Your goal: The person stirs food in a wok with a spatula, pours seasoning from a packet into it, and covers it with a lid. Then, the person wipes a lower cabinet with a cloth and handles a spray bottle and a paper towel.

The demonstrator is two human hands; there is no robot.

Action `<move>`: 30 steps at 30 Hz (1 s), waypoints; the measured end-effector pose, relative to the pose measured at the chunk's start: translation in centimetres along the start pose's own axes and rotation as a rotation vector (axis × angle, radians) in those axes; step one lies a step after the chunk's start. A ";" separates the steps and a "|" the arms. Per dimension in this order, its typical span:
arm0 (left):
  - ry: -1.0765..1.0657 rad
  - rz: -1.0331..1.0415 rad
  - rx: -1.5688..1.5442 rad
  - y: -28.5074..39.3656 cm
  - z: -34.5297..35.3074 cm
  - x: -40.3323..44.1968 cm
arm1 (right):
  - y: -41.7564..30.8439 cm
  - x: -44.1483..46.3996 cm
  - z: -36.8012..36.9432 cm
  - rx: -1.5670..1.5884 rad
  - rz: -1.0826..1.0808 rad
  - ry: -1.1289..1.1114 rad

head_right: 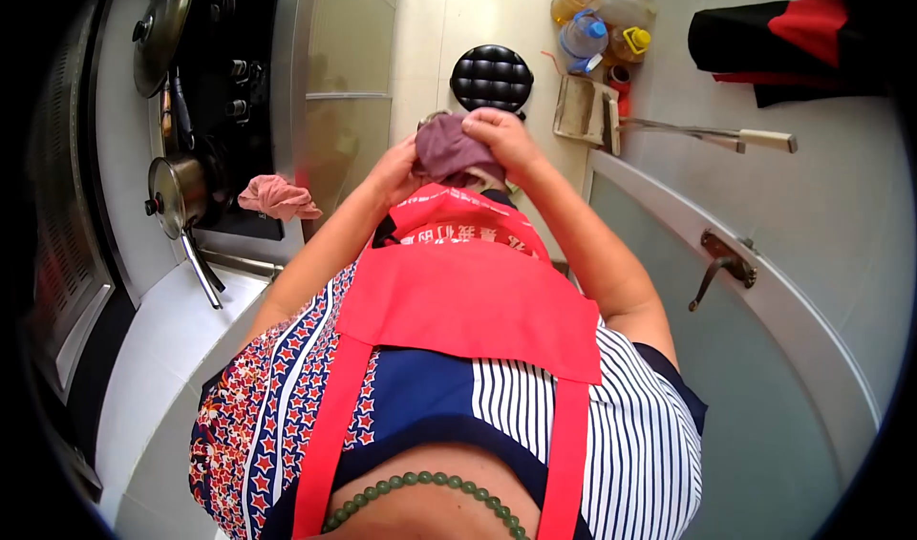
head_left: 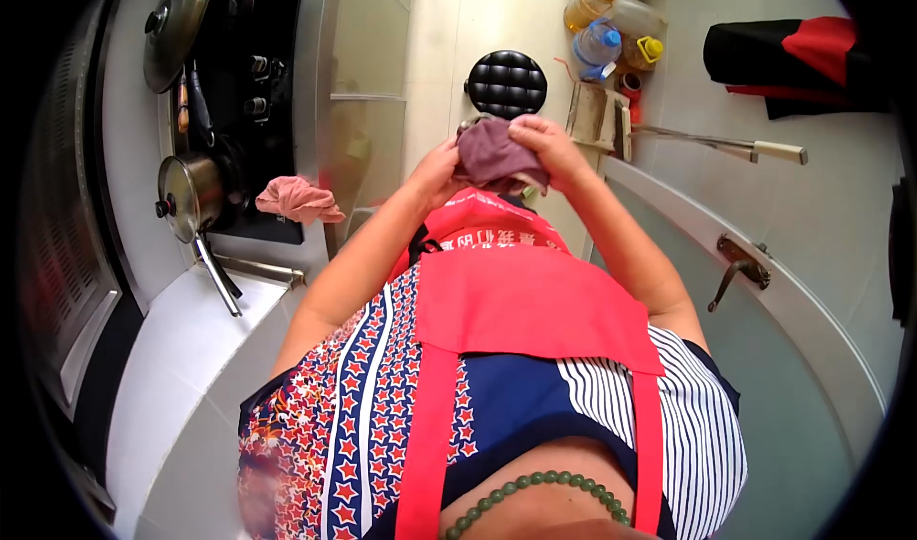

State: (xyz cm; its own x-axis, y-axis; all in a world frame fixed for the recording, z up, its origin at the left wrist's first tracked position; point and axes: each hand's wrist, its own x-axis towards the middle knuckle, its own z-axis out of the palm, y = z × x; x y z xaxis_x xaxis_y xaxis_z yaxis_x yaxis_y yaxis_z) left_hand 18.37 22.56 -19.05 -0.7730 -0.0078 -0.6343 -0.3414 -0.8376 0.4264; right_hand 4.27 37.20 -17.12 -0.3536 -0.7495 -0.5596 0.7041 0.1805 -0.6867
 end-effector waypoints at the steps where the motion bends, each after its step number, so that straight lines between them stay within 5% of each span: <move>1: 0.031 -0.025 -0.005 -0.8 -0.9 0.8 | 0.9 0.7 -0.8 0.007 0.032 0.006; 14: 0.020 0.045 -0.127 6.3 2.1 9.2 | -8.1 6.6 -1.5 0.088 -0.057 0.126; 22: 0.000 0.051 -0.348 16.7 5.4 15.5 | -15.7 13.5 -0.3 0.158 -0.107 0.269; 30: -0.151 0.349 -0.172 29.1 7.0 17.7 | -27.1 19.3 -0.5 0.098 -0.315 0.201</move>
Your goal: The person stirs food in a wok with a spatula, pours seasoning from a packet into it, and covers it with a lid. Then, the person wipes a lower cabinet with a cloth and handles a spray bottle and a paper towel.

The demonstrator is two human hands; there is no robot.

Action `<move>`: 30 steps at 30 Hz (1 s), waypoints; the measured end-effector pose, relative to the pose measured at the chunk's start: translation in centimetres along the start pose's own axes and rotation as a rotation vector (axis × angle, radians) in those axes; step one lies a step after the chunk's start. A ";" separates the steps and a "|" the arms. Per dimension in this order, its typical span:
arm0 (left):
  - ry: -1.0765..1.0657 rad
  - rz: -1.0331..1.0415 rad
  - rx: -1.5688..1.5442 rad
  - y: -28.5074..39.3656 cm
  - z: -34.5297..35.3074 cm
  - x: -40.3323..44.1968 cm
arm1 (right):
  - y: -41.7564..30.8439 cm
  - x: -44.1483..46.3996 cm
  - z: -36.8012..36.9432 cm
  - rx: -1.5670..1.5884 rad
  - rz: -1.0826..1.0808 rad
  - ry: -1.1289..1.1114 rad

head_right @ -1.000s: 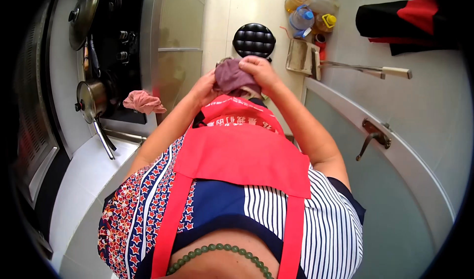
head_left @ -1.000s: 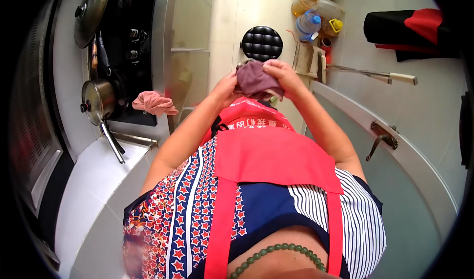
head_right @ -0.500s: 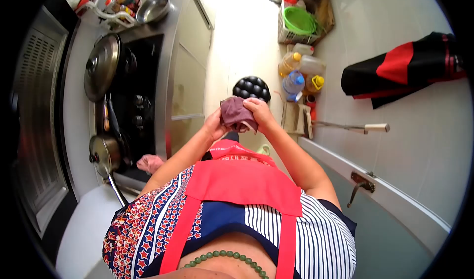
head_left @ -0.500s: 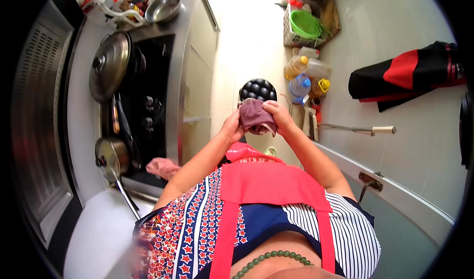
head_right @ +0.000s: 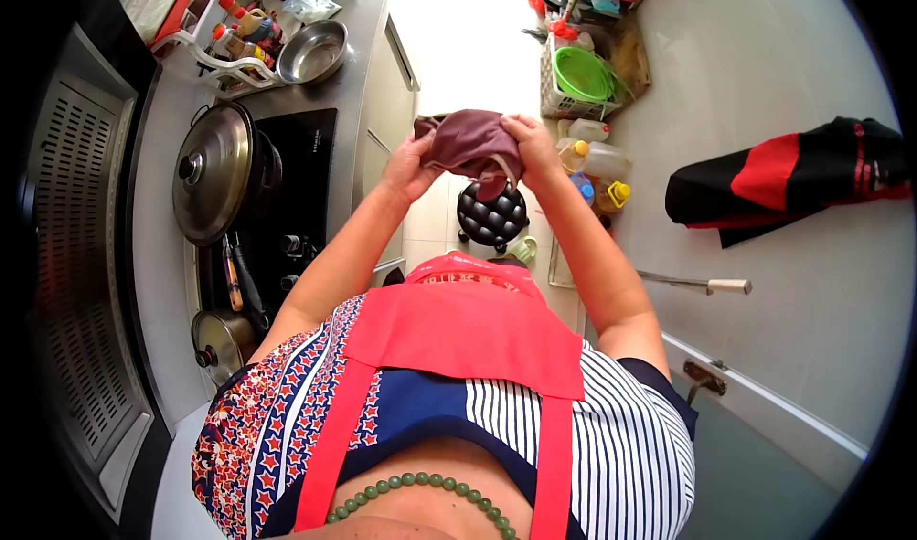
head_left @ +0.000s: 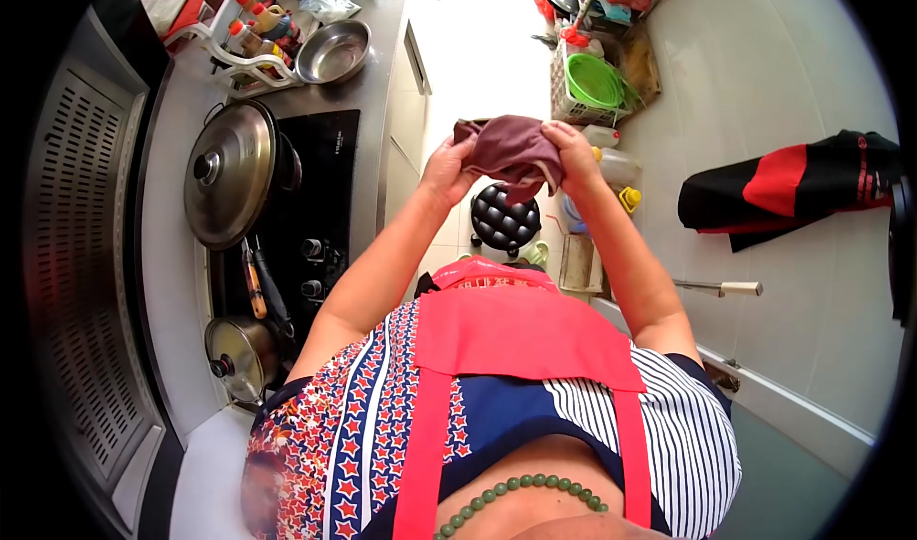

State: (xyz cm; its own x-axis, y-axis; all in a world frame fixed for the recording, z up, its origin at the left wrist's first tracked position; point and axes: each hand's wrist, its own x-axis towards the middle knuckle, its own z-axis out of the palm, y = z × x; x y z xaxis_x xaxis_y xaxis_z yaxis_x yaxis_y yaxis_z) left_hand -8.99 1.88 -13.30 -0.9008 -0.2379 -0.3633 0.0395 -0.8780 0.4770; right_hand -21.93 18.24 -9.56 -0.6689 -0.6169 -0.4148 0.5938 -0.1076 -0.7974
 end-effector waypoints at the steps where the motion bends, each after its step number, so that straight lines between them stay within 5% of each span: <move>1: 0.001 0.036 0.015 1.1 0.8 0.2 | -0.7 0.9 0.2 -0.013 -0.027 -0.008; 12: 0.134 -0.196 -0.078 0.7 1.6 6.7 | -4.8 7.8 -0.9 -0.077 0.114 -0.072; 15: 0.242 -0.279 -0.103 -3.8 -3.0 12.7 | -0.5 13.6 -6.5 -0.055 0.269 0.015; 26: 0.320 -0.159 0.008 -6.1 -6.6 21.6 | 2.3 23.3 -11.1 -0.048 0.228 0.013; 30: 0.431 0.153 0.253 -0.3 -2.5 26.7 | -1.8 29.2 -8.5 0.046 0.169 0.004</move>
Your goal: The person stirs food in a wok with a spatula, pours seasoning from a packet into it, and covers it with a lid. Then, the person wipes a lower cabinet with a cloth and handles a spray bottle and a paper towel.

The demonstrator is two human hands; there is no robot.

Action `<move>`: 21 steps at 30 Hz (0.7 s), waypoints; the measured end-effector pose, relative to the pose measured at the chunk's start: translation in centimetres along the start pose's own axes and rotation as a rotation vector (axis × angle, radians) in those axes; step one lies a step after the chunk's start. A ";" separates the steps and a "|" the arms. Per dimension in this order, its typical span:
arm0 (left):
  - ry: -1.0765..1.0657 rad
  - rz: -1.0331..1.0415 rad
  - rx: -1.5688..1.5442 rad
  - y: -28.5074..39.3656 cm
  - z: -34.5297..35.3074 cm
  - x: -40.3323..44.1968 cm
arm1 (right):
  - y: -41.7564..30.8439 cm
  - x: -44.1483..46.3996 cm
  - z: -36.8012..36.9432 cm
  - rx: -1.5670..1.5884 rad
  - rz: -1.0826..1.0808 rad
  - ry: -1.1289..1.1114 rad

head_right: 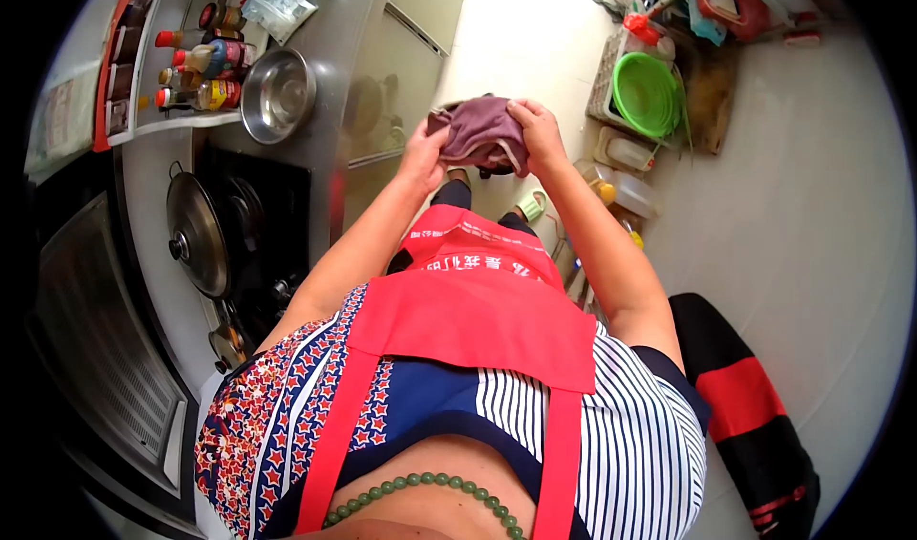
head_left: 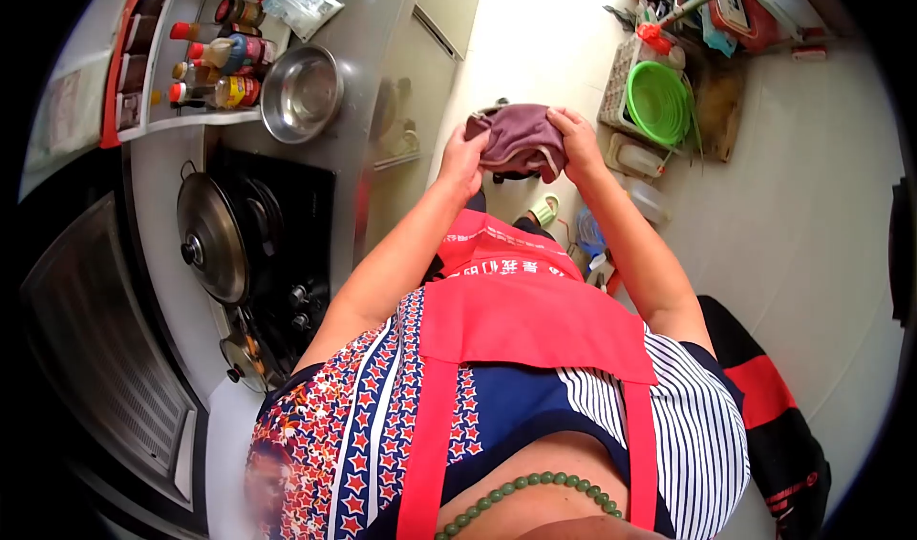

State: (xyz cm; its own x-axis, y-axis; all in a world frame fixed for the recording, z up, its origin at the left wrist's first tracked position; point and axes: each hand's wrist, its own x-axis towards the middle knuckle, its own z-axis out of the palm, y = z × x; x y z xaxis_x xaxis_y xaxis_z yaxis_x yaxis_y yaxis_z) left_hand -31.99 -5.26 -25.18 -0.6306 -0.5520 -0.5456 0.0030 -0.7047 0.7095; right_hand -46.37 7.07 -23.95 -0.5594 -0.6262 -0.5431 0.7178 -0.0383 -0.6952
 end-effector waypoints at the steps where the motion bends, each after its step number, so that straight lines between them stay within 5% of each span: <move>1: 0.066 0.085 0.010 1.9 0.4 1.6 | -0.9 1.6 1.2 0.009 -0.023 -0.033; 6: 0.120 0.635 0.404 13.1 1.5 7.5 | -4.0 9.0 10.5 0.164 -0.069 -0.081; 10: 0.303 1.002 1.061 20.0 0.1 8.2 | -5.3 13.8 18.6 -0.114 -0.250 -0.206; 15: 0.423 0.812 1.440 14.6 -6.2 10.6 | 0.3 19.6 22.6 -0.978 -0.549 -0.436; 21: 0.379 0.860 1.555 16.2 -4.1 18.3 | -2.5 26.3 22.1 -0.954 -0.612 -0.315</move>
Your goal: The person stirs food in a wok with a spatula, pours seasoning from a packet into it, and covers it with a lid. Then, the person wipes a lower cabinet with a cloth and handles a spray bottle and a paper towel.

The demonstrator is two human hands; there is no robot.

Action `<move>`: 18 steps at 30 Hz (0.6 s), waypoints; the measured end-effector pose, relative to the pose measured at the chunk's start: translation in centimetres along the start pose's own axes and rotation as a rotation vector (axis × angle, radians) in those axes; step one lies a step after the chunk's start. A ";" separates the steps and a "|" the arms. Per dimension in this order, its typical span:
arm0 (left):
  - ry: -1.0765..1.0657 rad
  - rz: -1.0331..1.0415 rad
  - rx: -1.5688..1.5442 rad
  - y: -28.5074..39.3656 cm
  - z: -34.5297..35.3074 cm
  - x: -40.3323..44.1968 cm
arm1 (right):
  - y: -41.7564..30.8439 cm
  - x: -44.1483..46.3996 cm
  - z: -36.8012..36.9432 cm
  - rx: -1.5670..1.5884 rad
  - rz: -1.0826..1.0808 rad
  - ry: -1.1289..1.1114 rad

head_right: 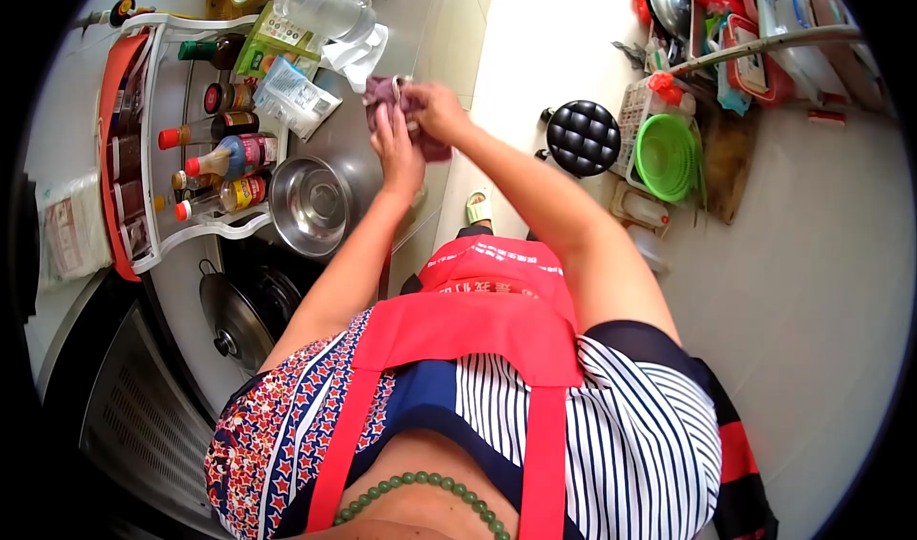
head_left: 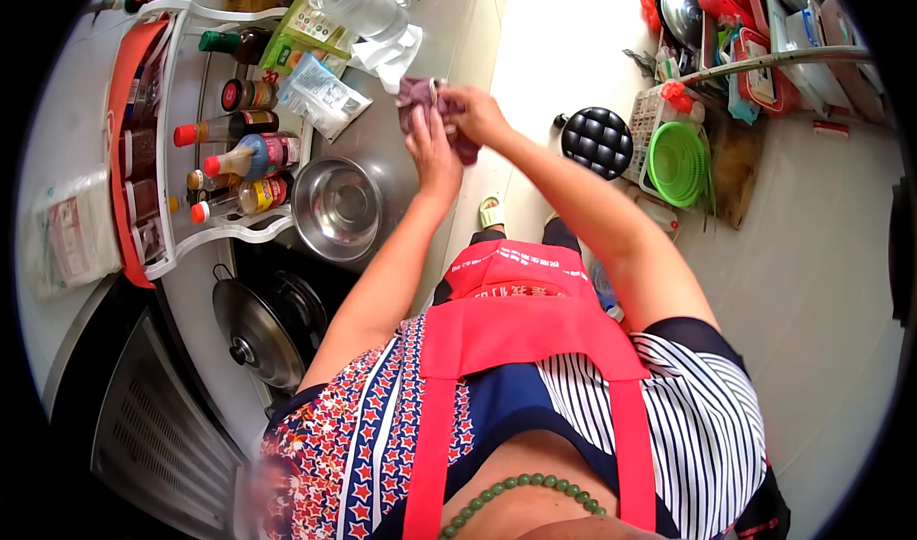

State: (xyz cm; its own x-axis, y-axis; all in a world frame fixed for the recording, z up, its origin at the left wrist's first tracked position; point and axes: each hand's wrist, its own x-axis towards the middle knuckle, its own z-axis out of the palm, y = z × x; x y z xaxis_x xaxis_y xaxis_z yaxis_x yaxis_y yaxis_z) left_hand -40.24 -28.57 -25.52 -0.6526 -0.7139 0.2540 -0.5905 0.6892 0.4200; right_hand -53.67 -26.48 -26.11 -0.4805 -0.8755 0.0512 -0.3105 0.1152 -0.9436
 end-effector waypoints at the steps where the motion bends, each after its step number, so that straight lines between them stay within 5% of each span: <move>1: 0.014 0.035 -0.032 0.1 0.7 2.0 | 0.9 1.9 -0.5 -0.066 0.021 0.012; 5: -0.014 0.059 -0.010 0.0 4.6 11.3 | 0.9 9.4 -4.9 -0.077 0.174 0.104; 9: -0.018 -0.038 -0.110 -0.6 5.6 16.6 | 2.0 13.3 -5.7 0.007 -0.035 0.153; 11: 0.017 0.068 -0.180 0.1 4.2 14.8 | 2.9 12.1 -4.7 -0.103 -0.254 0.041; 13: 0.031 0.082 -0.079 0.2 3.2 11.9 | 4.1 9.3 -3.2 -0.077 -0.346 0.169; 18: -0.039 -0.073 -0.015 1.8 2.7 8.2 | 2.3 6.3 -4.2 0.084 -0.171 -0.063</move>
State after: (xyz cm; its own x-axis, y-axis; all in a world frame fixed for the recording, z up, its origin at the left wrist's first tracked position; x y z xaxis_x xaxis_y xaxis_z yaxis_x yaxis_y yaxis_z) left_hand -47.92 -32.84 -25.04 -0.6260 -0.7568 0.1880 -0.6304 0.6331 0.4493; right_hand -60.84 -29.76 -26.58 -0.3732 -0.9070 0.1950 -0.3124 -0.0751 -0.9470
